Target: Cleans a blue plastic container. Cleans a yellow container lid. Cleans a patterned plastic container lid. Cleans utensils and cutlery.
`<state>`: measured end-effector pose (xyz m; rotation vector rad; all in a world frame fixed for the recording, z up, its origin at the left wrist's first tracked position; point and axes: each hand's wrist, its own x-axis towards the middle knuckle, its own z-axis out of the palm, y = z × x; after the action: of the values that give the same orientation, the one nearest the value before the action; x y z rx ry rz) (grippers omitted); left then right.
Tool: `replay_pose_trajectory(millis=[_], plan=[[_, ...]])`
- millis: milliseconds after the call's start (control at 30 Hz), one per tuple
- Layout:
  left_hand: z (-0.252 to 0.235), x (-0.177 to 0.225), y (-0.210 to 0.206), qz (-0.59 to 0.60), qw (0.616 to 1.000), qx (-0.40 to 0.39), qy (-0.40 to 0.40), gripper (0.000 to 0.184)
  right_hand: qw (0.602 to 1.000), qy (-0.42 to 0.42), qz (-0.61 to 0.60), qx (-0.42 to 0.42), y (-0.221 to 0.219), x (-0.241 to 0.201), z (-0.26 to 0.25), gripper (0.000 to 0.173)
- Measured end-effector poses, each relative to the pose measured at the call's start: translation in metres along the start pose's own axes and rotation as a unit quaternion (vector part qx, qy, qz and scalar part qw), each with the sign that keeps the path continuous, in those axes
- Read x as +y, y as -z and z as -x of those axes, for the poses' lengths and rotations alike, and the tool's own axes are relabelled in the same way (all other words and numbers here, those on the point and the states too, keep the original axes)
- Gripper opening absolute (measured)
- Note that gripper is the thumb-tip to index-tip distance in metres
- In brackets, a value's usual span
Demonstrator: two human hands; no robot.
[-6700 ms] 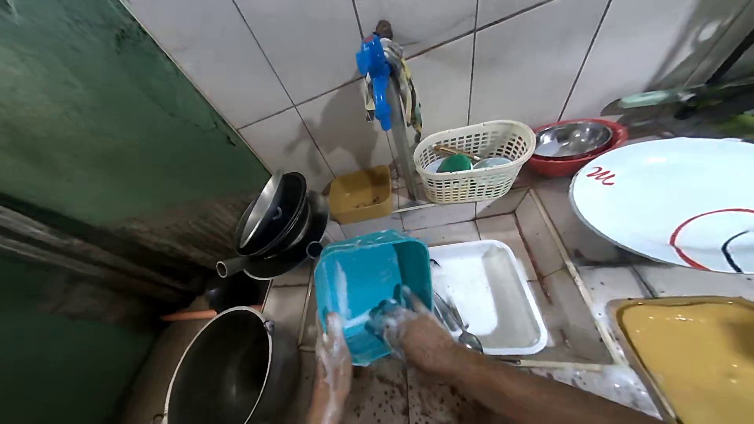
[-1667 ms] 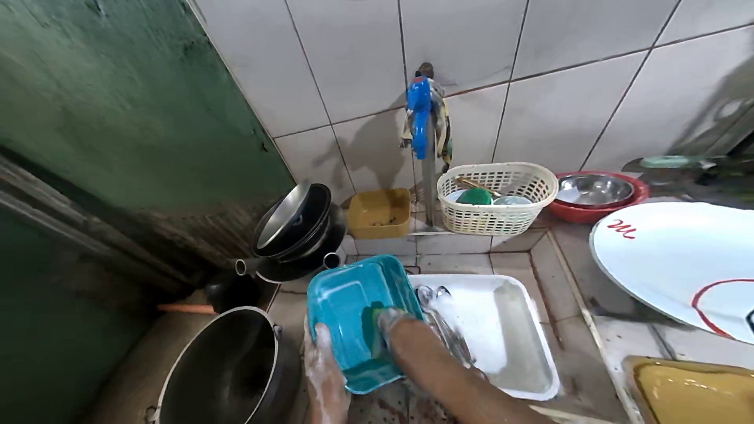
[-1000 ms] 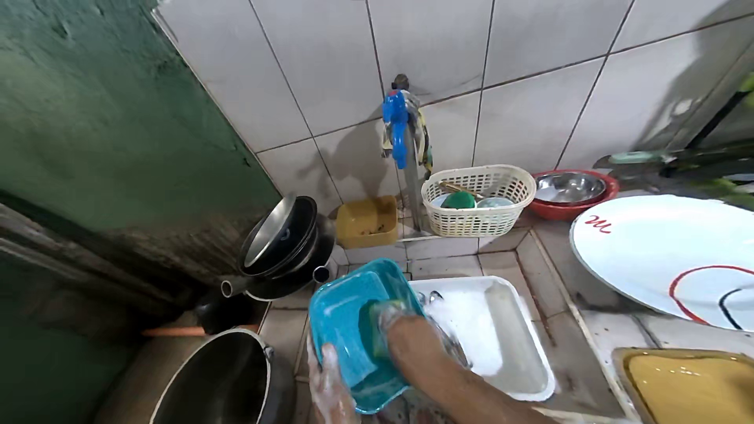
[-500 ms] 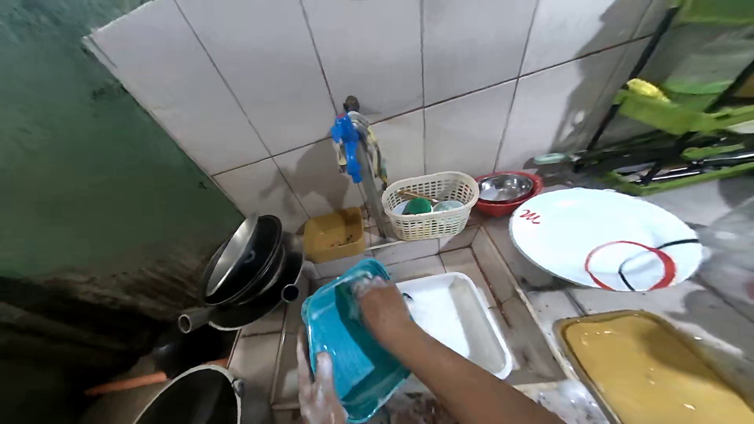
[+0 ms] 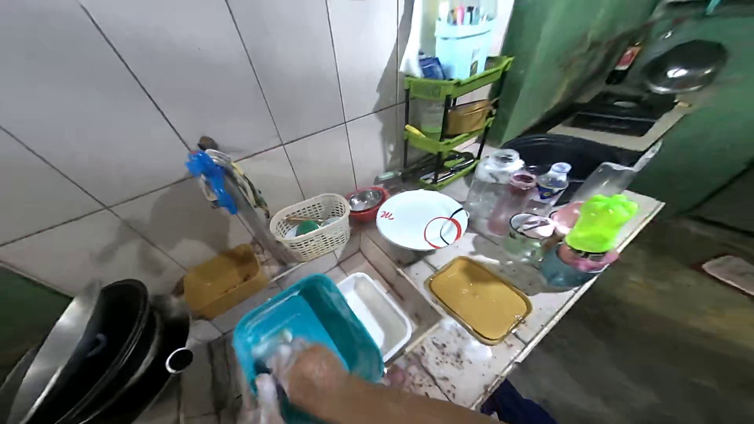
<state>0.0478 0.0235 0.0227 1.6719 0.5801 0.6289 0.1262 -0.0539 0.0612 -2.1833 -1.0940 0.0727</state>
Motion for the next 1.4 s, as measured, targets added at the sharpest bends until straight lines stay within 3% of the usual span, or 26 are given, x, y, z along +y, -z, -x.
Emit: replay_pose_trajectory(millis=[67, 133, 200, 300, 400, 500, 533, 633, 733, 800, 933, 1067, 1100, 1200, 1267, 1333, 1400], plan=[[0.011, 0.013, -0.003, 0.02, 0.999, -0.027, 0.042, 0.051, 0.998, -0.034, 0.048, -0.008, 0.013, 0.009, -0.02, 0.028], [0.012, 0.023, -0.005, 0.043, 0.996, -0.001, 0.074, 0.05, 0.991, -0.08, 0.107, -0.014, 0.019, 0.017, -0.028, 0.029], [0.003, 0.024, 0.0, 0.059, 0.996, 0.012, 0.06, 0.052, 0.98, -0.116, 0.16, 0.017, 0.019, 0.03, -0.028, 0.028], [-0.005, 0.02, 0.007, 0.06, 0.997, 0.015, 0.049, 0.054, 0.968, -0.179, 0.153, -0.088, 0.026, 0.024, -0.016, 0.038], [-0.012, 0.017, 0.012, 0.051, 0.997, 0.051, 0.023, 0.053, 0.95, -0.219, 0.028, -0.22, 0.02, 0.008, 0.008, 0.038], [-0.011, 0.017, 0.008, 0.06, 0.997, 0.032, 0.026, 0.058, 0.96, -0.129, -0.168, -0.184, -0.002, 0.005, 0.034, 0.043], [-0.011, 0.019, 0.007, 0.063, 0.997, 0.032, 0.033, 0.058, 0.962, -0.083, -0.185, -0.181, -0.008, 0.001, 0.039, 0.048], [-0.008, 0.022, 0.005, 0.039, 0.998, 0.033, 0.035, 0.057, 0.975, -0.018, -0.044, -0.216, -0.011, -0.006, 0.049, 0.06], [-0.012, 0.027, 0.008, -0.009, 1.0, 0.024, 0.009, 0.054, 0.98, 0.0, 0.095, -0.175, -0.008, 0.03, 0.06, 0.04], [-0.017, 0.032, 0.01, -0.053, 0.999, 0.007, 0.003, 0.052, 0.971, 0.009, 0.147, -0.186, 0.0, 0.059, 0.063, 0.04], [-0.018, 0.043, -0.013, -0.116, 0.993, -0.03, 0.019, 0.054, 0.968, 0.055, 0.142, -0.2, 0.026, 0.08, 0.076, 0.039], [-0.009, 0.039, -0.058, -0.099, 0.992, -0.028, 0.07, 0.055, 0.985, 0.136, -0.002, -0.104, 0.065, 0.122, 0.108, 0.02], [-0.007, 0.032, -0.07, -0.092, 0.992, -0.032, 0.079, 0.056, 0.988, 0.121, -0.083, -0.054, 0.076, 0.134, 0.121, 0.019], [-0.003, 0.009, -0.103, -0.082, 0.99, -0.062, 0.095, 0.062, 0.952, -0.071, -0.288, 0.082, 0.119, 0.172, 0.16, 0.022], [0.006, 0.009, -0.126, -0.088, 0.986, -0.088, 0.115, 0.06, 0.904, -0.217, -0.299, 0.215, 0.142, 0.211, 0.183, 0.027], [0.025, 0.035, -0.15, -0.096, 0.979, -0.109, 0.145, 0.051, 0.852, -0.328, -0.269, 0.306, 0.16, 0.257, 0.201, 0.03], [0.038, 0.051, -0.168, -0.088, 0.969, -0.126, 0.196, 0.045, 0.816, -0.444, -0.241, 0.281, 0.182, 0.292, 0.214, 0.034]])
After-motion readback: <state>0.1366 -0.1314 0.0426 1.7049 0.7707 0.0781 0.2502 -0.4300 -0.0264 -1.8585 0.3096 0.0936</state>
